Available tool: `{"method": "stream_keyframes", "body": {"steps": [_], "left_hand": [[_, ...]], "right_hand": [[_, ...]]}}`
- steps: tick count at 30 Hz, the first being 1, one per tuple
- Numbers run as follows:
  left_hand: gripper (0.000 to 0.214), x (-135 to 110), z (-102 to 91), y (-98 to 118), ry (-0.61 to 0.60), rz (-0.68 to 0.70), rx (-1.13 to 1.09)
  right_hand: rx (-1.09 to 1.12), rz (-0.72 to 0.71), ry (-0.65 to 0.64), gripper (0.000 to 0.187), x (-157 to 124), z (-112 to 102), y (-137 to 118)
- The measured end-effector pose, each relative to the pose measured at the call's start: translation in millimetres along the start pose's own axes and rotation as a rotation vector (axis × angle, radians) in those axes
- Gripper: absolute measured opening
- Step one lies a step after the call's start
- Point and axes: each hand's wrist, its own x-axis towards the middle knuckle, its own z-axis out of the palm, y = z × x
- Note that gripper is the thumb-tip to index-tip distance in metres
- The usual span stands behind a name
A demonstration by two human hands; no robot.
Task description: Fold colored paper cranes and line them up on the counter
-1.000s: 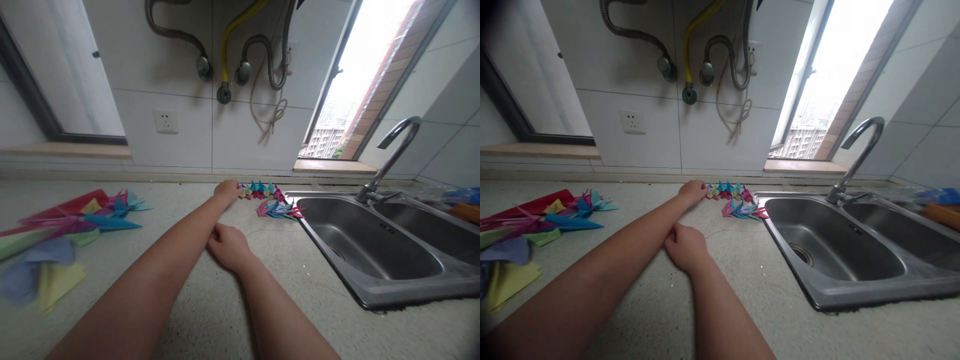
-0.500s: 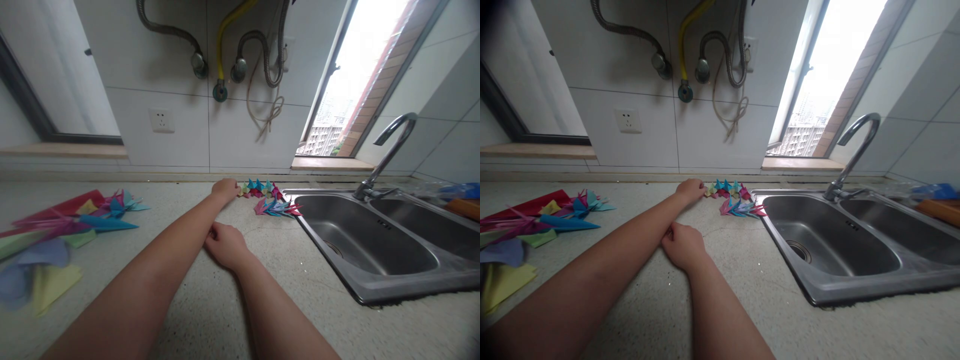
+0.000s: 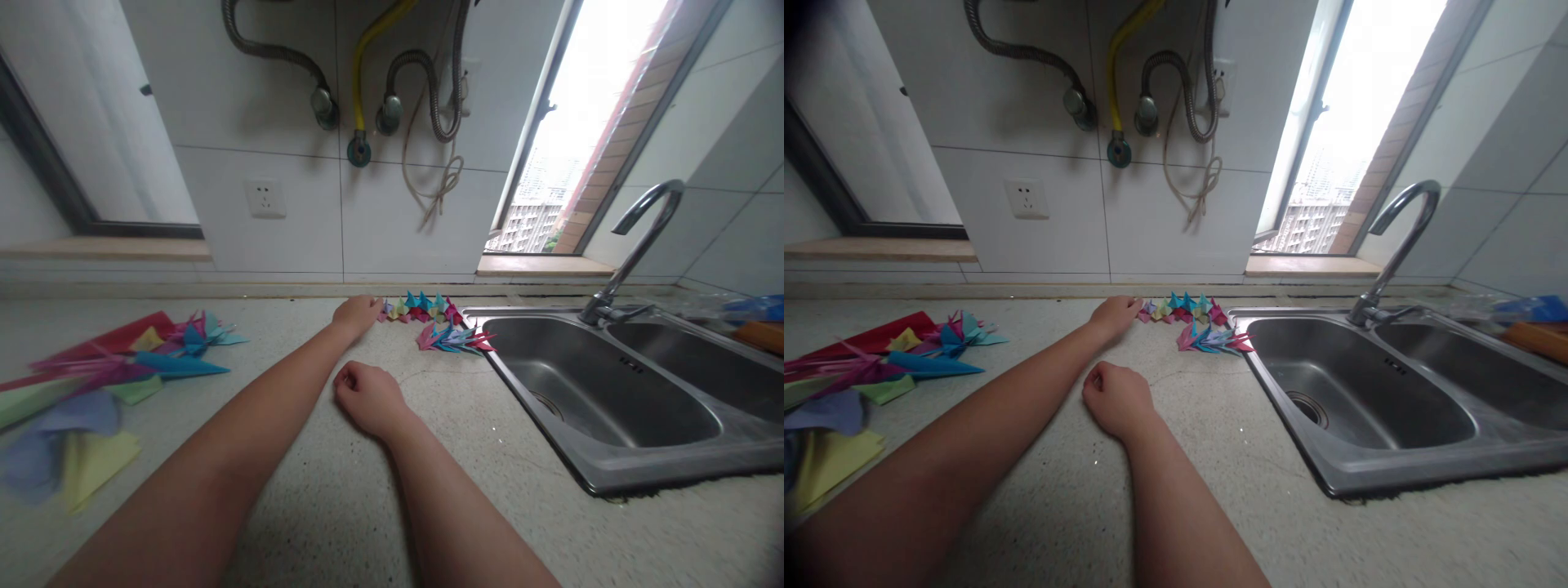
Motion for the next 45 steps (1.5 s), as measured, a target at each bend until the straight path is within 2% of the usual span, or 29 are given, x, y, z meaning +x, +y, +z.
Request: {"method": "stream_keyframes", "body": {"steps": [5,10,16,18,20,23,29,37,45], "left_hand": [[0.049,-34.4,-6.3,-20.8,-0.025,-0.019,-0.108],[0.041,-92.4,-13.8,-35.7,-0.085,-0.035,-0.217],[0.023,-176.6,-47.4,-40.5,-0.140,0.060,-0.467],[0.022,-199.5,-56.5,-43.0,-0.152,0.024,-0.478],[0.018,-214.5,-61.7,-45.7,-0.124,0.069,-0.430],[0.016,-221.8,-65.4,-47.2,-0.111,0.185,-0.368],[0.014,-219.0,-73.8,-47.6,-0.165,0.396,-0.212],[0.014,-220.3,-79.3,-63.1,-0.198,0.485,-0.181],[0.015,-221.6,-84.0,-62.6,-0.218,0.521,-0.165]], "right_hand": [[0.017,-0.011,0.017,0.018,0.2,2.0,1.7],[0.009,-0.015,0.042,0.021,0.6,2.7,2.5],[0.041,-0.044,0.020,0.024,0.8,2.0,3.3],[0.067,-0.035,0.025,0.023,0.7,1.7,2.4],[0.091,-0.028,0.034,0.022,0.8,1.3,1.3],[0.103,-0.025,0.031,0.020,1.7,1.4,0.5],[0.132,-0.052,0.037,0.020,3.0,3.8,2.9],[0.155,-0.136,-0.025,0.020,-3.6,3.1,-7.4],[0.245,-0.164,-0.024,0.019,-2.6,1.0,-6.2]]}}
